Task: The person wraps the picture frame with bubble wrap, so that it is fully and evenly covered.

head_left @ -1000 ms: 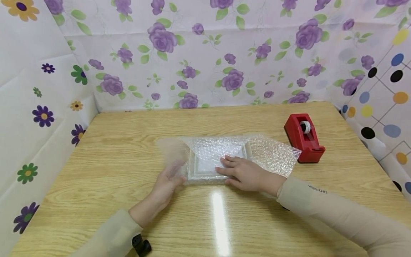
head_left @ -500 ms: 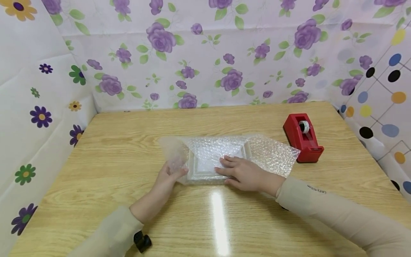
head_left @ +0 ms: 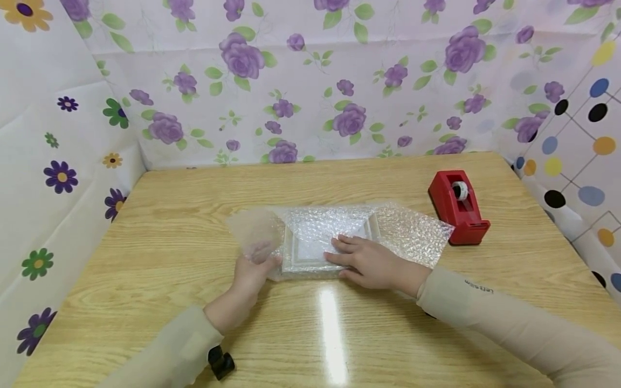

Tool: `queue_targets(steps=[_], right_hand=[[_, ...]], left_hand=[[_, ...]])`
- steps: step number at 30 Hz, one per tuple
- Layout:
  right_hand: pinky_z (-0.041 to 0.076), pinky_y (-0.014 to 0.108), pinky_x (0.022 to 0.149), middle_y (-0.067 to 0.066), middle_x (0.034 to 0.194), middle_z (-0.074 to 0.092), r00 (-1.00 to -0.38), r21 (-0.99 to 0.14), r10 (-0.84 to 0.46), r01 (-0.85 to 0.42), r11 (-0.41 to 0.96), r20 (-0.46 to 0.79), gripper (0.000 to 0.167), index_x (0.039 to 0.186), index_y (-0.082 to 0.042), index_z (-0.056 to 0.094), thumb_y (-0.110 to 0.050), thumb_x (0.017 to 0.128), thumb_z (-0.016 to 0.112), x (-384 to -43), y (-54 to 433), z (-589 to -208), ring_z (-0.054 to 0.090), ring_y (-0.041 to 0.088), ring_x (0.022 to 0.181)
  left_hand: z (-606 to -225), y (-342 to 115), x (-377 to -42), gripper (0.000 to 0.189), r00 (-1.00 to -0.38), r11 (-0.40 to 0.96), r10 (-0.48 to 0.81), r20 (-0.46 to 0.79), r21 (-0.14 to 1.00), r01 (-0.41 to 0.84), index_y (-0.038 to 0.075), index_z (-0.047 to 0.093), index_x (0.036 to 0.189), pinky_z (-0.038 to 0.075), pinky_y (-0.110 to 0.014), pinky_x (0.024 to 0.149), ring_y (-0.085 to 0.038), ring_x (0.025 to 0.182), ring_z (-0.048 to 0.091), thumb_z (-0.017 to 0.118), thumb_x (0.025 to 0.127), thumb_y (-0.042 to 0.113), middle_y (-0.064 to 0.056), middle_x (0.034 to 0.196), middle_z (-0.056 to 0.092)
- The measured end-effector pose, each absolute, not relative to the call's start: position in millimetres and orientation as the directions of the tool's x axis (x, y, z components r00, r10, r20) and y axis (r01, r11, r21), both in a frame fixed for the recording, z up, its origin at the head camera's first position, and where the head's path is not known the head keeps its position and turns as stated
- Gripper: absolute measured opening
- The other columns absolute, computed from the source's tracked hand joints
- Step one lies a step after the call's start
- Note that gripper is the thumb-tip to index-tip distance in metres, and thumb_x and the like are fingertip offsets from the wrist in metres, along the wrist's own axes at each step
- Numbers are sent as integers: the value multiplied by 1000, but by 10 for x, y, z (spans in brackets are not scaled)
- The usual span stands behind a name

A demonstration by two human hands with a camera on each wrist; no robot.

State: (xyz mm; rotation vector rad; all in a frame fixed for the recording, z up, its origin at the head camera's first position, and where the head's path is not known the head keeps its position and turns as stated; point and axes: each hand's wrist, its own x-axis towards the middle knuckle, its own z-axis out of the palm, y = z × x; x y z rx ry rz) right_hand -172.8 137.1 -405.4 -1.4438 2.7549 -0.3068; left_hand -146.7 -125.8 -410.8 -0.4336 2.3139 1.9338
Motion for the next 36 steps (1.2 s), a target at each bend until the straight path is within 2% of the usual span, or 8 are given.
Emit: queue_targets(steps=[5, 8, 12, 16, 19, 27, 31, 36], right_hand=[[32, 49, 111, 22, 142, 45, -572, -176, -817, -814, 554, 72, 46, 138, -14, 51, -30, 96, 55, -1722, 1378, -4047, 40, 39, 134], [32, 49, 111, 22, 142, 45, -572, -176, -818, -814, 554, 68, 46, 138, -14, 51, -30, 96, 55, -1718, 1375, -4045, 40, 39, 133], [32, 49, 111, 22, 141, 45, -570, -176, -819, -814, 553, 67, 46, 138, -13, 51, -30, 96, 55, -1717, 1371, -4038, 40, 39, 133], [32, 49, 111, 22, 141, 45, -567, -173, -820, -817, 550, 72, 46, 138, -13, 51, -30, 95, 56, -1723, 1370, -4038, 40, 39, 133], [33, 49, 111, 22, 141, 46, -565, -173, -821, -819, 548, 75, 46, 138, -13, 52, -30, 95, 56, -1731, 1367, -4048, 41, 39, 133], [34, 49, 110, 23, 140, 47, -555, -172, -827, -827, 536, 90, 45, 136, -12, 53, -30, 95, 57, -1734, 1363, -4050, 42, 40, 131], [34, 49, 110, 23, 140, 47, -557, -172, -825, -825, 538, 93, 45, 136, -12, 53, -30, 95, 57, -1728, 1363, -4048, 42, 40, 131], [33, 49, 110, 22, 140, 47, -575, -199, -814, -810, 552, 80, 48, 137, -10, 52, -30, 94, 58, -1730, 1358, -4041, 42, 39, 132]], left_hand=[[-4127, -1208, -1490, 58, -976, 228, -142, -167, 954, -196, -6, 38, 138, 39, -41, 108, -37, 130, 44, 54, 83, -6, -26, 141, 45], [-4123, -1173, -1497, 62, -988, 327, -140, -72, 938, -115, -7, 41, 137, 51, -38, 91, -36, 110, 56, 52, 76, -9, -26, 133, 51], [-4106, -1123, -1493, 55, -993, 452, -107, 53, 892, -1, -11, 50, 125, 50, -37, 77, -31, 89, 53, 49, 70, -15, -26, 114, 56], [-4085, -1092, -1482, 50, -989, 598, 4, 146, 793, 119, -15, 52, 122, 47, -49, 96, -39, 108, 53, 47, 72, -19, -29, 116, 52], [-4070, -1074, -1475, 53, -980, 670, 68, 185, 719, 182, -17, 48, 126, 46, -53, 97, -45, 113, 52, 48, 73, -19, -32, 120, 50], [-4024, -1000, -1440, 69, -984, 724, 127, 127, 666, 179, -19, 38, 134, 40, -55, 98, -51, 118, 39, 53, 68, -12, -38, 134, 41], [-4023, -979, -1419, 75, -982, 742, 164, 97, 644, 188, -18, 33, 137, 41, -54, 100, -48, 119, 38, 61, 70, 0, -38, 139, 36], [-4018, -983, -1385, 82, -965, 792, 251, 71, 558, 247, -17, 29, 140, 43, -48, 96, -39, 109, 39, 67, 74, 13, -36, 145, 29]])
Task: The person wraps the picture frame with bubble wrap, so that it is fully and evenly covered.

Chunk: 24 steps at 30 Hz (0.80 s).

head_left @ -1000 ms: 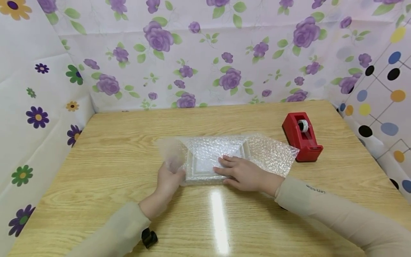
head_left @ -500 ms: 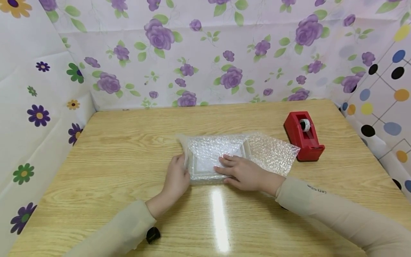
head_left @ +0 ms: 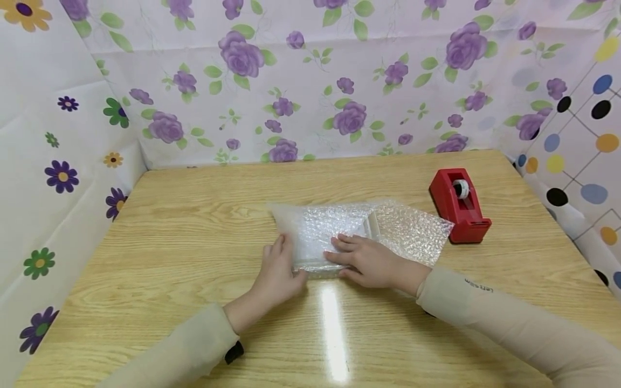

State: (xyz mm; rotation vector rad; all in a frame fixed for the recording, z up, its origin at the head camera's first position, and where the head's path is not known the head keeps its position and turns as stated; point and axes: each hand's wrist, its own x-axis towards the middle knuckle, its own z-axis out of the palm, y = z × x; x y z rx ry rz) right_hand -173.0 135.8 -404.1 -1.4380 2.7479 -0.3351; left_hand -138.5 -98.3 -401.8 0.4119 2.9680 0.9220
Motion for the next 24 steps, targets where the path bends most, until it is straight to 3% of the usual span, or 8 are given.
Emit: queue_targets(steps=[6, 9, 15, 20, 24], right_hand=[[41, 49, 104, 23, 136, 52, -673, -315, -739, -709, 631, 34, 67, 140, -2, 40, -31, 87, 68, -1758, 1354, -4012, 51, 38, 123], [42, 49, 103, 22, 132, 55, -681, -341, -732, -694, 634, 26, 68, 138, -1, 40, -30, 85, 71, -1776, 1352, -3998, 53, 37, 121], [39, 50, 106, 20, 139, 50, -659, -326, -751, -716, 617, 26, 59, 133, -2, 49, -30, 86, 70, -1784, 1369, -3989, 48, 38, 127], [38, 50, 106, 18, 140, 49, -636, -330, -771, -736, 591, 35, 53, 131, -3, 53, -28, 87, 69, -1793, 1367, -3995, 46, 37, 130], [38, 50, 106, 19, 141, 48, -633, -326, -773, -739, 590, 36, 54, 131, -2, 53, -28, 87, 69, -1802, 1374, -3994, 45, 37, 130]], left_hand=[[-3986, -972, -1343, 86, -938, 833, 342, 47, 446, 326, -17, 25, 141, 38, -47, 100, -40, 113, 36, 68, 77, 21, -35, 148, 24], [-3979, -972, -1342, 81, -934, 830, 353, 57, 442, 340, -18, 26, 141, 36, -49, 102, -42, 115, 36, 65, 82, 23, -36, 147, 25], [-3995, -996, -1416, 51, -951, 767, 260, 167, 563, 308, -14, 43, 132, 40, -52, 103, -46, 119, 47, 54, 94, 16, -33, 136, 45], [-3978, -1053, -1456, 44, -966, 705, 172, 196, 660, 259, -13, 42, 135, 37, -50, 107, -42, 127, 46, 46, 98, 12, -28, 137, 47], [-3896, -1103, -1503, 54, -991, 637, 92, 98, 759, 135, -6, 32, 144, 53, -42, 84, -31, 94, 64, 45, 100, 23, -21, 144, 44]])
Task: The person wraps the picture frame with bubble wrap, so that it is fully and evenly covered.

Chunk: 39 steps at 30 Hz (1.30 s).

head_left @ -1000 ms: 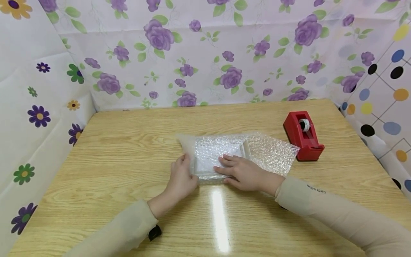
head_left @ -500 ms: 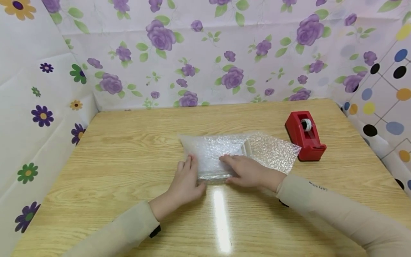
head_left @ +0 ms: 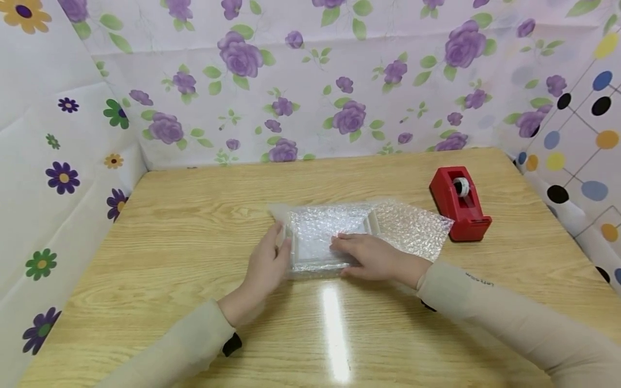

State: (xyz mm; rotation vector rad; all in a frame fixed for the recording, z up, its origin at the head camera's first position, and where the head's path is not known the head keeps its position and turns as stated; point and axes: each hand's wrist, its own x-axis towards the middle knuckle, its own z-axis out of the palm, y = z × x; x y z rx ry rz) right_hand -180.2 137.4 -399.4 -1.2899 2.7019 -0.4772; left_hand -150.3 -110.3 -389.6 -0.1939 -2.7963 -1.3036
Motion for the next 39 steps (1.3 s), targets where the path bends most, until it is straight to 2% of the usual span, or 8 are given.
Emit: queue_targets(steps=[4, 9, 16, 22, 28, 33, 35, 39], right_hand=[[38, 50, 106, 19, 141, 48, -634, -321, -773, -741, 591, 41, 54, 131, -2, 53, -29, 87, 69, -1808, 1389, -3984, 46, 37, 130], [39, 50, 105, 19, 140, 49, -621, -315, -782, -754, 576, 55, 53, 130, -2, 54, -29, 86, 69, -1799, 1384, -3985, 47, 37, 128], [39, 50, 105, 18, 139, 50, -617, -321, -785, -756, 570, 56, 52, 129, -3, 54, -30, 87, 68, -1786, 1400, -4016, 47, 37, 129], [38, 49, 106, 17, 141, 49, -618, -320, -785, -753, 575, 45, 54, 131, -3, 54, -32, 87, 67, -1773, 1401, -4039, 46, 36, 130], [39, 49, 106, 19, 139, 50, -602, -319, -796, -767, 556, 60, 54, 131, -3, 54, -33, 87, 67, -1775, 1401, -4044, 46, 36, 130], [38, 49, 107, 19, 140, 49, -606, -323, -794, -763, 560, 54, 55, 131, -3, 55, -33, 87, 67, -1788, 1423, -4011, 45, 36, 130], [38, 48, 107, 19, 140, 49, -604, -329, -795, -763, 556, 57, 55, 131, -3, 55, -33, 87, 67, -1800, 1429, -4010, 45, 36, 130], [37, 48, 107, 18, 140, 48, -599, -342, -799, -764, 547, 60, 56, 131, -2, 55, -34, 87, 67, -1806, 1434, -3992, 44, 36, 131]], left_hand=[[-3785, -1160, -1668, 59, -996, 456, 57, -73, 889, -39, -1, 21, 148, 50, -28, 59, -14, 59, 54, 32, 103, 37, -22, 145, 40], [-3787, -1239, -1848, 51, -956, 97, 47, -290, 954, -285, -1, 13, 148, 46, -15, 56, -7, 57, 53, 16, 104, 25, -26, 145, 37], [-3929, -1314, -2007, 51, -913, -62, 5, -408, 911, -408, -2, 2, 150, 45, -13, 65, -8, 74, 53, 20, 104, 11, -20, 134, 46], [-4077, -1327, -2203, 34, -889, -135, -10, -458, 881, -453, 1, 38, 125, 42, -12, 59, -6, 68, 48, 24, 106, 26, -1, 89, 50], [-4129, -1271, -2238, 31, -893, -95, -46, -448, 892, -442, 2, 46, 117, 37, -12, 51, -4, 59, 43, 31, 105, 26, 3, 73, 45], [-4083, -1162, -2172, 45, -923, -4, -105, -370, 928, -372, 5, 43, 141, 49, -27, 91, -19, 110, 56, 38, 103, 29, -12, 125, 58], [-4059, -1117, -2153, 49, -930, -10, -112, -351, 936, -352, 7, 36, 146, 37, -34, 109, -25, 134, 41, 38, 103, 30, -12, 147, 42], [-4030, -1048, -2132, 51, -933, 19, -114, -342, 938, -346, 9, 25, 151, 19, -38, 118, -27, 144, 22, 31, 105, 31, -10, 156, 26]])
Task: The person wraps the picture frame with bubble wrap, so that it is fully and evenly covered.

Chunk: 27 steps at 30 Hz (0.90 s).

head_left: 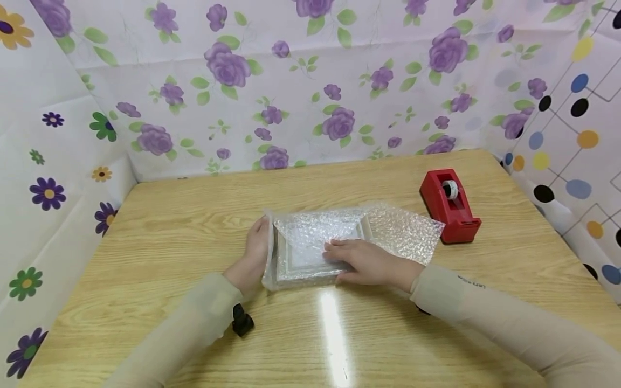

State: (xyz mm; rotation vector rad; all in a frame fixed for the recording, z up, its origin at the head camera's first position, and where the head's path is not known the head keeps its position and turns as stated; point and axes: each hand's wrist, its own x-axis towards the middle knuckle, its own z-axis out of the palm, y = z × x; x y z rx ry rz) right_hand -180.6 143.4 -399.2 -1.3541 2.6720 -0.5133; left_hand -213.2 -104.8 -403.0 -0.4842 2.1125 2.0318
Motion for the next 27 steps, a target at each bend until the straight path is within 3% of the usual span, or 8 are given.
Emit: queue_targets(steps=[4, 12, 22, 27], right_hand=[[37, 49, 108, 18, 140, 48, -593, -347, -803, -767, 540, 61, 56, 131, -2, 55, -33, 87, 67, -1813, 1432, -4014, 44, 36, 131], [36, 49, 108, 18, 140, 49, -581, -350, -811, -776, 525, 72, 57, 131, -2, 56, -35, 86, 67, -1837, 1443, -4022, 44, 36, 131], [36, 51, 107, 20, 139, 49, -575, -380, -814, -773, 507, 83, 57, 130, -1, 56, -34, 85, 68, -1862, 1442, -4024, 44, 37, 131], [34, 49, 109, 19, 140, 48, -594, -451, -803, -729, 514, 45, 58, 132, -3, 55, -33, 84, 70, -1883, 1437, -4017, 41, 36, 134]], left_hand=[[-4049, -1023, -2138, 52, -946, 70, -83, -314, 945, -320, 13, 13, 154, 7, -37, 120, -23, 147, 8, 23, 106, 31, -5, 160, 13], [-4056, -929, -2221, 53, -971, 212, 1, -238, 949, -232, 15, 4, 153, 0, -33, 120, -15, 147, -2, 19, 105, 31, 3, 160, 0], [-4072, -809, -2201, 59, -993, 554, 95, -69, 833, -5, -10, -7, 146, -2, -44, 119, -35, 145, -9, 19, 105, 24, -24, 156, -11], [-4083, -728, -2199, 62, -997, 729, 59, -49, 685, 9, -7, -4, 148, 7, -50, 118, -38, 145, -2, 24, 105, 28, -24, 157, -6]])
